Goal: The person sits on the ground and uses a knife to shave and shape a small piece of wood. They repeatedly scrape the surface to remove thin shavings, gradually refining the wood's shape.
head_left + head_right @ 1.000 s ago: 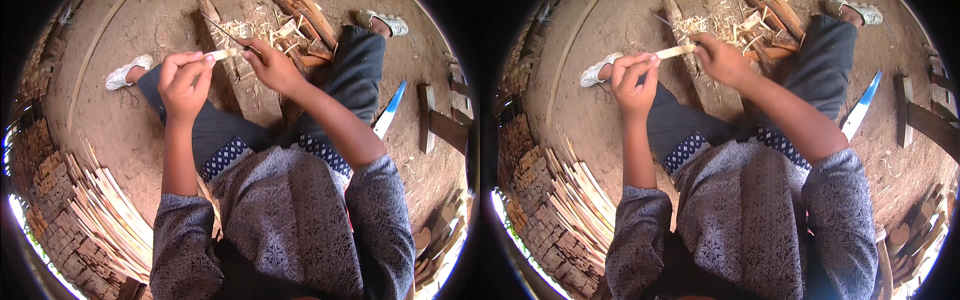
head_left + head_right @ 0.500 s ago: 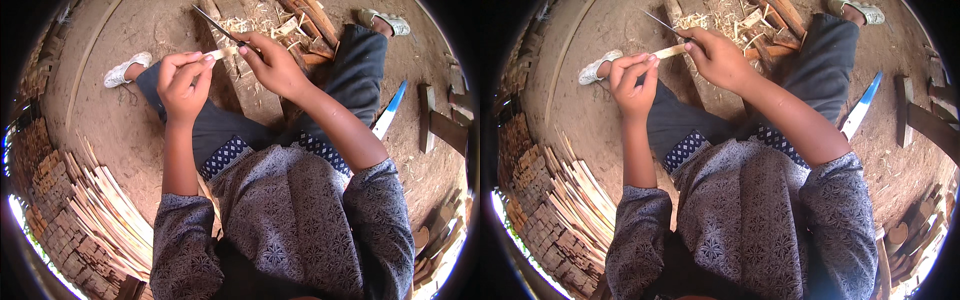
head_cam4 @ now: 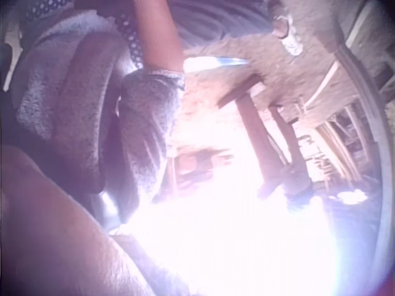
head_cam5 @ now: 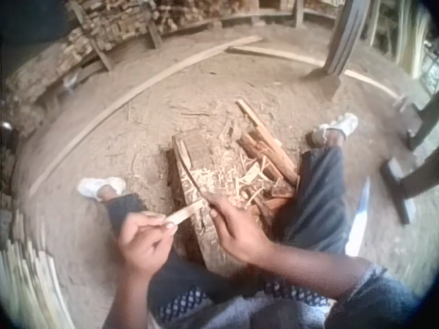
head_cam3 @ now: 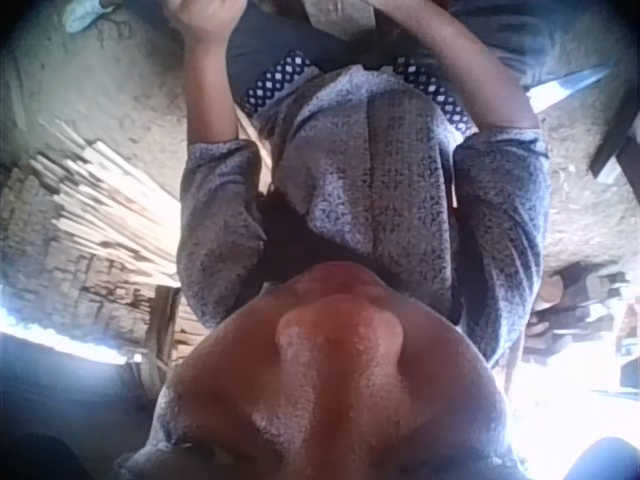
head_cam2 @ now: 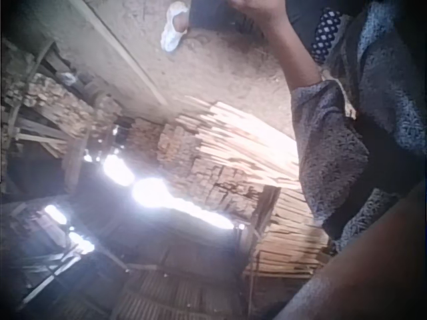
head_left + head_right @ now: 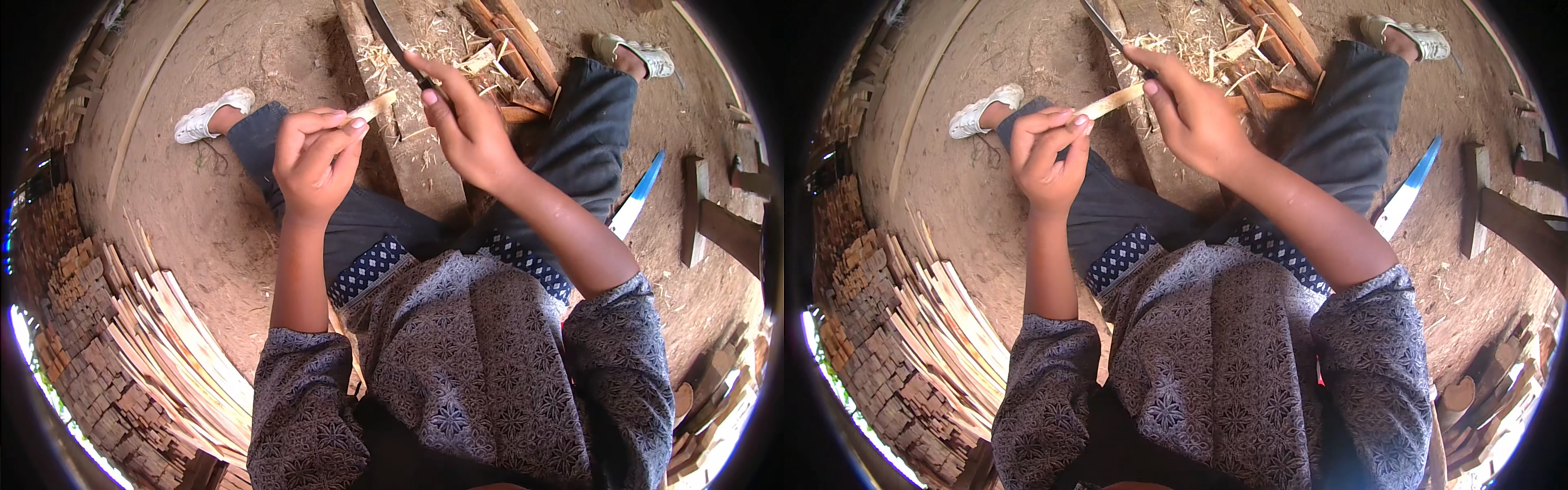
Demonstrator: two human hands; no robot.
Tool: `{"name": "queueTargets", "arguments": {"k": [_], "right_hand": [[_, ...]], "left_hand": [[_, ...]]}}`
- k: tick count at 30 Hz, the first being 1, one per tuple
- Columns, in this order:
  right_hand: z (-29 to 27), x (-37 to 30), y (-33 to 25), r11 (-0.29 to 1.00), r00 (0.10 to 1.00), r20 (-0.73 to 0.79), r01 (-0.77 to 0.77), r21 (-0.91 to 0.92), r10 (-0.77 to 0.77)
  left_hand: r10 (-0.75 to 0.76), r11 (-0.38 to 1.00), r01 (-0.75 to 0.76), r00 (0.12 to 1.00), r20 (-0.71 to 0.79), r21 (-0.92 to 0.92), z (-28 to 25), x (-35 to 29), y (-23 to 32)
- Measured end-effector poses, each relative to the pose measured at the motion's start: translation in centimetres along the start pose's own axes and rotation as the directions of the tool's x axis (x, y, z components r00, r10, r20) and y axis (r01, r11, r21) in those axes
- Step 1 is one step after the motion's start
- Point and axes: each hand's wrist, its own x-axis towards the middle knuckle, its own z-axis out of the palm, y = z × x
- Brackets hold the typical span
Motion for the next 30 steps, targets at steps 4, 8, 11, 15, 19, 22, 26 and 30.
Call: {"name": "queueTargets", "arguments": {"k": [4,8,11,15,19,22,26,30], "right_hand": [[1.1,0.4,7.2,0.915,0.934,0.298,-0.067,-0.399,0.198],[1.0,1.2,4.1,0.976,0.989,0.145,0.052,-0.211,-0.021],[1.3,1.0,1.9,0.985,0.989,-0.018,0.147,-0.088,-0.149],[0.4,0.0,8.7,0.863,0.914,0.295,-0.103,-0.494,0.278],[1.4,-0.6,11.7,0.886,0.944,0.274,-0.037,-0.462,0.182],[0.4,0.8,4.4,0.961,0.944,0.23,-0.189,-0.204,0.234],[1.1,0.7,4.8,0.981,0.997,0.061,-0.029,-0.191,0.042],[1.3,1.0,9.4,0.796,0.94,0.265,-0.013,-0.605,0.217]], "left_hand": [[0.001,1.0,-0.001,1.0,0.022,-0.018,0.5,0.8,0.2],[0.001,1.0,-0.001,1.0,0.03,0.004,0.1,0.4,0.4],[0.006,1.0,-0.006,1.0,0.013,0.016,0.4,0.7,0.2],[0.02,1.0,-0.02,0.999,0.028,-0.007,0.7,1.4,0.1],[0.017,0.999,-0.016,1.0,0.02,-0.03,0.6,1.0,0.1],[-0.006,1.0,0.005,1.0,0.01,0.023,0.3,0.7,0.1],[0.014,1.0,-0.014,1.0,0.015,0.023,0.4,0.6,0.0],[0.023,1.0,-0.023,0.999,0.022,-0.009,0.6,1.0,0.2]]}}
